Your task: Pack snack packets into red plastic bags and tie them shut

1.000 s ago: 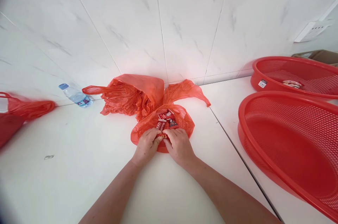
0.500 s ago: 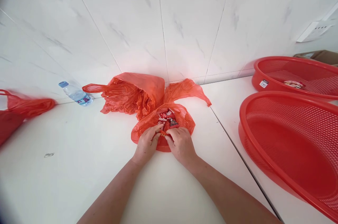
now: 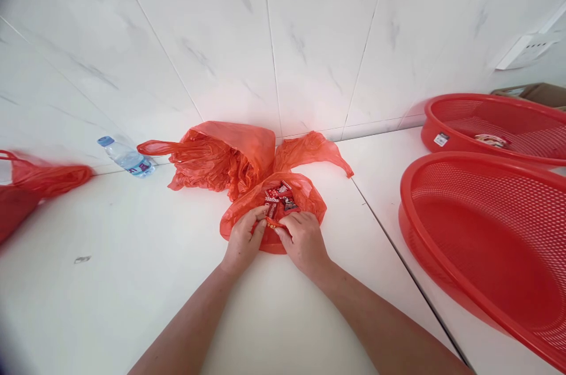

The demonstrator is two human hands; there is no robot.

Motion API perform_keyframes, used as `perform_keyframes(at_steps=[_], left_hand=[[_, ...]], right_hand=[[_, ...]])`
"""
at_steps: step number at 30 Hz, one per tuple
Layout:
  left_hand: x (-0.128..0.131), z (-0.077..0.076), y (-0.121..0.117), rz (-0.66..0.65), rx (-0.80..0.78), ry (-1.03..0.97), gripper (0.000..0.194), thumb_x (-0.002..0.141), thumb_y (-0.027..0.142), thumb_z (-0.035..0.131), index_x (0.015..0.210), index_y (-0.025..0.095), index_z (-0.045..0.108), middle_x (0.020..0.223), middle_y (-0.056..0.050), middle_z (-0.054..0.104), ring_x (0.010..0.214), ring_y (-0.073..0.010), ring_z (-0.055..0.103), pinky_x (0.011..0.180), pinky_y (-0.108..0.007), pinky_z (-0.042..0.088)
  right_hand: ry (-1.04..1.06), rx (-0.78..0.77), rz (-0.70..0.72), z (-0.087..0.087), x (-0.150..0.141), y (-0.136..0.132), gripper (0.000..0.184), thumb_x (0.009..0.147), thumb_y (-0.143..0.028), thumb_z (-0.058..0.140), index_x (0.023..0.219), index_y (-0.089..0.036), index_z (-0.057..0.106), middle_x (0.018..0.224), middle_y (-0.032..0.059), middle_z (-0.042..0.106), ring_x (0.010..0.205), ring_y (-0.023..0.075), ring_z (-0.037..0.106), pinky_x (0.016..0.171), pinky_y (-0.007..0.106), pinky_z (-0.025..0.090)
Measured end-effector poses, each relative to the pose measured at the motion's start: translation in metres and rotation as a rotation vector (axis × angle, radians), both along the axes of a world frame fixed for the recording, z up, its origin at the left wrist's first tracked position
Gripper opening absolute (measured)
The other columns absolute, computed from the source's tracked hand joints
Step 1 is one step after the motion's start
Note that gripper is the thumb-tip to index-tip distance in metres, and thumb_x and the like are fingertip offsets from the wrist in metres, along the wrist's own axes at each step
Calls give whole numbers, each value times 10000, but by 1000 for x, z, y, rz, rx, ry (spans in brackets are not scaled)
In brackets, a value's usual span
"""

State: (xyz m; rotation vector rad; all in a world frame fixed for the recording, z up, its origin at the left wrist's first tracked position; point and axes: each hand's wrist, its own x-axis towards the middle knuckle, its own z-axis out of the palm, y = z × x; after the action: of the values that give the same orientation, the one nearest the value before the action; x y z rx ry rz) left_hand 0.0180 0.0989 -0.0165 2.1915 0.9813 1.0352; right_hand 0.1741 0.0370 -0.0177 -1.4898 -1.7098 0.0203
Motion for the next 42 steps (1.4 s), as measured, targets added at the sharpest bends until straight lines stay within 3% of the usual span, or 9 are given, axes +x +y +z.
perform_keyframes(at_steps=[9,19,22,25,27,30,32,36,42], left_hand=[[0,5,1,-110,55,-5,160,903,212,459,872,190,615,805,-34,609,766,-149,543,710,-284,446],[-1,4,4,-59,130,57,215,914,211,427,758,180,573,687,-17,546,666,-142,497,624,-273,409],[-1,8,0,26,247,22,114,889,203,485,928,191,592,855,-43,625,814,-166,555,740,-307,452],[-4,10,-2,174,387,-7,246,846,193,555,1092,201,560,1031,-77,615,972,-196,553,851,-354,451],[-5,12,-1,273,453,0,264,825,176,574,1087,205,569,1079,-90,591,1015,-208,543,892,-378,437],[-7,12,2,394,495,33,248,803,167,587,1049,201,594,1161,-112,542,1088,-230,512,960,-414,392],[-7,11,4,445,477,63,248,796,175,592,1042,201,602,1205,-120,515,1130,-243,487,992,-427,361],[-6,8,7,509,364,153,258,787,194,589,1042,232,602,1253,-105,497,1184,-267,443,1004,-447,327],[-13,5,14,579,190,228,463,702,144,597,1148,259,553,1281,-130,482,1222,-334,387,939,-521,323]], right_hand=[[7,8,6,-1,1,1,67,848,-148,550,825,-190,596,771,17,628,749,171,556,739,336,416],[4,-15,44,1,-2,-1,90,840,-166,561,756,-188,582,722,5,609,719,156,536,747,327,414],[8,-15,-4,6,0,2,130,849,-172,531,723,-187,562,689,3,596,689,151,536,716,315,413],[12,-25,-99,10,4,9,162,848,-210,530,689,-191,554,645,-3,587,634,148,538,686,315,417],[9,-49,-132,12,6,14,149,851,-258,543,721,-195,582,676,3,616,647,156,564,682,317,428],[2,-54,-138,15,10,18,156,850,-328,568,925,-205,626,857,26,677,775,181,614,747,331,448],[-29,-29,-158,17,17,17,199,849,-327,572,1000,-207,619,918,31,682,815,186,616,785,342,447],[-177,-34,-236,14,40,10,142,858,-199,511,942,-204,626,908,37,675,832,199,598,779,353,434],[-356,-172,-339,0,65,1,414,749,-91,521,1146,-205,555,1097,96,619,882,257,552,687,363,424]])
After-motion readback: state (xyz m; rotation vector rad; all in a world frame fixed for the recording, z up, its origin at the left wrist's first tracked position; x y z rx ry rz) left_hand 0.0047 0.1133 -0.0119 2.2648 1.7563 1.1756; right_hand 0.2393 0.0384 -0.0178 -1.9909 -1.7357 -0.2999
